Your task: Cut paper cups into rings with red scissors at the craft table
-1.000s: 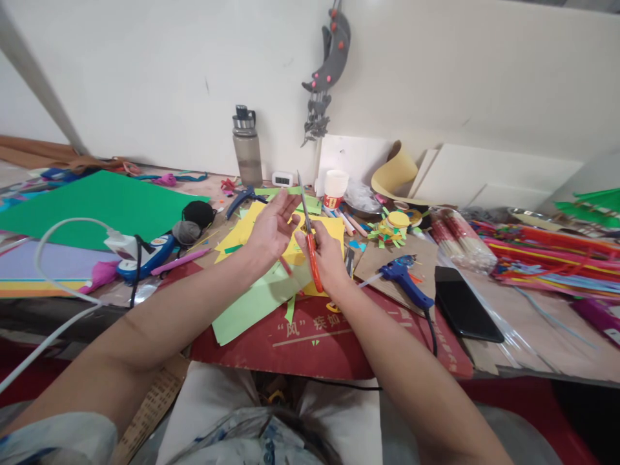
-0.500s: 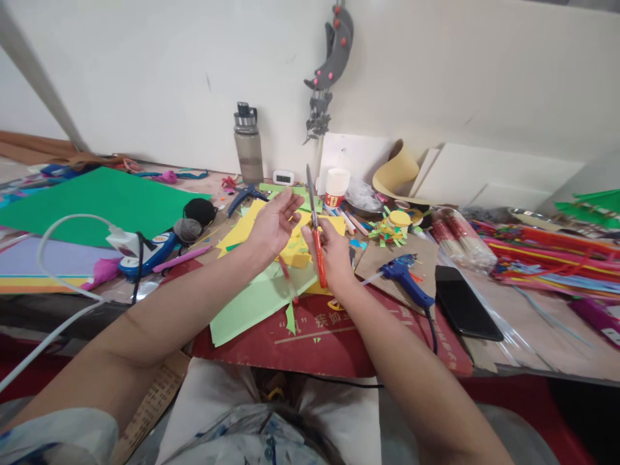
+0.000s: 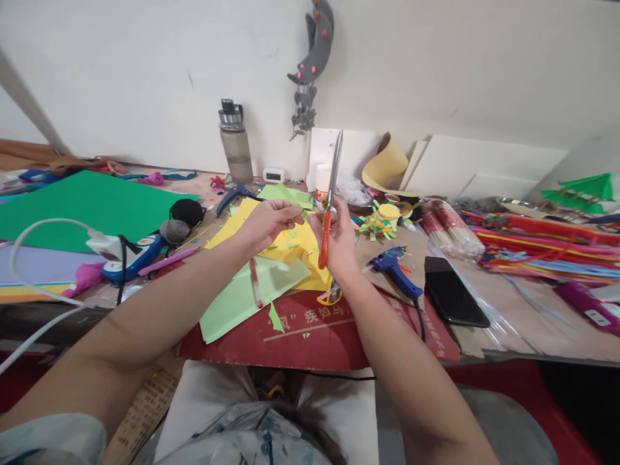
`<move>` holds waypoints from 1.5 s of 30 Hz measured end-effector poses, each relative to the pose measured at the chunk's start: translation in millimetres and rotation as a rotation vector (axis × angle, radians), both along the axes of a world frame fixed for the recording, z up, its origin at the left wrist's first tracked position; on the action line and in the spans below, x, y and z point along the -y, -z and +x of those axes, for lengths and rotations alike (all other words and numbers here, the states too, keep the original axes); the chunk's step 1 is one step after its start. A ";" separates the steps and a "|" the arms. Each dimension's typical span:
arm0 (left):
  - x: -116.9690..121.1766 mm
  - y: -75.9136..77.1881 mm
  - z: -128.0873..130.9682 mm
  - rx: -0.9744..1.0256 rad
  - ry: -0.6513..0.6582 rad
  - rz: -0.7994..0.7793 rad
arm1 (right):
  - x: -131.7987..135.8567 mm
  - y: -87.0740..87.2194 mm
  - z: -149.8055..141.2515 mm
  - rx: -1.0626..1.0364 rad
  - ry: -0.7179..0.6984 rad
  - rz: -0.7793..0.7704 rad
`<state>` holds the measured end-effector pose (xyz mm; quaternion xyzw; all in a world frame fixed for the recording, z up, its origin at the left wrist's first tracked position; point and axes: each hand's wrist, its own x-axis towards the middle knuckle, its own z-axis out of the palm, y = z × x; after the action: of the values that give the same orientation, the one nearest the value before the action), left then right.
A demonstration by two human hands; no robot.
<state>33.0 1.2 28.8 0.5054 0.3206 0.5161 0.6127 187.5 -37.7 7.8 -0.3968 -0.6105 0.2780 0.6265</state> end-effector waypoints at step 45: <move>-31.2 -30.8 -59.9 -0.083 -0.118 0.031 | 9.2 -13.6 10.6 0.489 -0.228 -0.301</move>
<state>-26.8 32.4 59.6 0.5161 0.3671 0.5348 0.5594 198.1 -46.9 21.4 -0.4692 -0.7357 0.3300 0.3601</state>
